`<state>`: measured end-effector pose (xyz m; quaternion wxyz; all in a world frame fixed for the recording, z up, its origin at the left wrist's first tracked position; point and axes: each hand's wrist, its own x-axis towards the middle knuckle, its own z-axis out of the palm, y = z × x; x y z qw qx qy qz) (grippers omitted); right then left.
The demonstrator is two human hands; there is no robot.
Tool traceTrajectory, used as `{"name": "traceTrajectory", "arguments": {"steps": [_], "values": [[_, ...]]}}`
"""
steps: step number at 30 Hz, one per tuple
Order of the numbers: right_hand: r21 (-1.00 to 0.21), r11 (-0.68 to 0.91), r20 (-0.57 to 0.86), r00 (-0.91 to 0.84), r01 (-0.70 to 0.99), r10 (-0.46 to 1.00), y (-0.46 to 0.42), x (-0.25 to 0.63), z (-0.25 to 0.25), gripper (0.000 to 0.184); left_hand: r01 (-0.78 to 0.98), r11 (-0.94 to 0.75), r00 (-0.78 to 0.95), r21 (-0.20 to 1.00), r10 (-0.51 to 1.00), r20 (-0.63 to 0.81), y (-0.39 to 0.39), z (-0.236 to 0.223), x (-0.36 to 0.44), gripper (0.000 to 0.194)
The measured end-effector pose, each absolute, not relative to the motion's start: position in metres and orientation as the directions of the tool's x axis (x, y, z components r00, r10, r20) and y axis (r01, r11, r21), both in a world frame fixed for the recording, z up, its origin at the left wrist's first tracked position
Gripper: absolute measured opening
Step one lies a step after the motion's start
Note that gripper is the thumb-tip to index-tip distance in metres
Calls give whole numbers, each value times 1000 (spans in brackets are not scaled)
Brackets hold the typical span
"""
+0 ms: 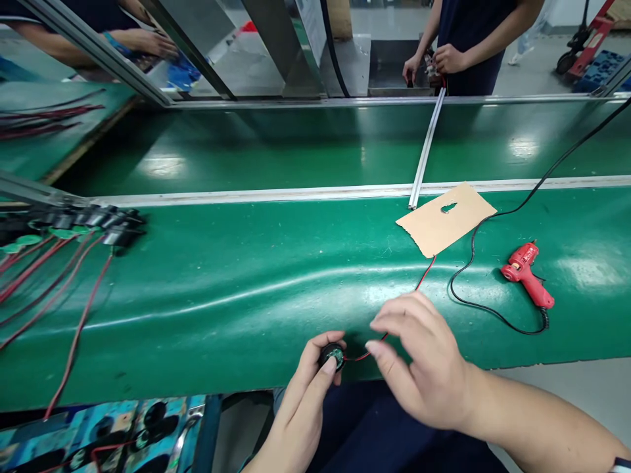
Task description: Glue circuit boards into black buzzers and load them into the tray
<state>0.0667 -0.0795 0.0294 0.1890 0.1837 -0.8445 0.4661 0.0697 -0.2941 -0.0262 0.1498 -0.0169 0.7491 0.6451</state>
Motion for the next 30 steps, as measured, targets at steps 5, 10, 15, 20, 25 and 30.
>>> {"name": "traceTrajectory", "arguments": {"steps": [5, 10, 15, 20, 25, 30], "values": [[-827, 443, 258, -934, -345, -245, -93, 90, 17, 4, -24, 169, -977, 985, 203, -59, -294, -34, 72, 27], [-961, 51, -273, -959, 270, -77, -109, 92, -5, 22, 229, 183, -955, 956, 234, 184, -292, -41, 72, 27], [-924, -139, -351, -935, 356, -56, -121, 86, -12, 22, 265, 197, -943, 944, 259, 210, -294, -42, 74, 30], [-976, 36, -215, -975, 213, -56, -116, 88, -14, 24, -160, 29, -941, 987, 298, -161, -292, -38, 73, 25], [-987, 73, -151, -982, 143, -116, -100, 87, -11, 26, -514, -185, -797, 837, 464, -387, -289, -36, 67, 41], [-976, 12, -218, -975, 219, 53, -73, 87, -11, 29, -586, -320, -775, 744, 490, -400, -289, -31, 63, 41]]}}
